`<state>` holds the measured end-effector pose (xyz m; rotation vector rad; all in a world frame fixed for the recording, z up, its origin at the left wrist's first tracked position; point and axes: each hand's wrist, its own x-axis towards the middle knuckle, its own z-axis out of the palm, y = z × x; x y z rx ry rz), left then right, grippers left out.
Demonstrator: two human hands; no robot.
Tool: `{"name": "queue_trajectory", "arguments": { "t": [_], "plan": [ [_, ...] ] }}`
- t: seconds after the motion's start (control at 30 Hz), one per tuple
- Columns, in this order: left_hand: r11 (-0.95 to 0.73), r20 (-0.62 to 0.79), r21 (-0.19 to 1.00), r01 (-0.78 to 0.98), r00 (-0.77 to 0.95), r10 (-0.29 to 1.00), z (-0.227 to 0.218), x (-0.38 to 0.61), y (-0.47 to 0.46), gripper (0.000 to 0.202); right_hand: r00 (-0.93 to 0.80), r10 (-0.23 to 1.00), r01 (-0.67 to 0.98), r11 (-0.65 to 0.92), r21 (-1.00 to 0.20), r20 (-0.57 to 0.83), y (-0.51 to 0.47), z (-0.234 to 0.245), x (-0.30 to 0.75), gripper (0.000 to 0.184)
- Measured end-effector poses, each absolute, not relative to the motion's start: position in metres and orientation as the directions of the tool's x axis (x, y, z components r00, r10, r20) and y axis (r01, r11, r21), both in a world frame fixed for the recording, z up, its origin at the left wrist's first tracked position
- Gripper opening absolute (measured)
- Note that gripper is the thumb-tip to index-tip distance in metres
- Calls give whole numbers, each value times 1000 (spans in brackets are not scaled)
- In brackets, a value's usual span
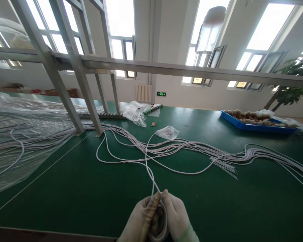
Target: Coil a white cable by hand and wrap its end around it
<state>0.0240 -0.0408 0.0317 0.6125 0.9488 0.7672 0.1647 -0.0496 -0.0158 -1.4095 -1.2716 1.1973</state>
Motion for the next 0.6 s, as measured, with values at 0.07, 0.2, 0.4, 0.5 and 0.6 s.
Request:
{"name": "queue_trajectory", "arguments": {
  "t": [0.07,0.2,0.4,0.5,0.6],
  "plan": [
    [573,-486,784,-239,337,806,39,23,-42,33,-37,997,197,-52,-979,-61,-50,-13,165,69],
    [465,-437,876,-129,198,878,43,17,-43,41,-111,994,310,18,-951,-17,-56,-4,163,45],
    [577,-541,803,-148,222,811,42,17,-36,45,-31,978,398,-178,-900,-207,-57,-9,156,63],
    [610,-564,774,-173,252,787,36,22,-36,54,26,952,453,-282,-846,-304,-52,-22,152,73],
    [588,-560,804,-87,219,799,31,26,-36,68,54,980,481,-192,-855,-189,-49,-27,152,77]
  ]
}}
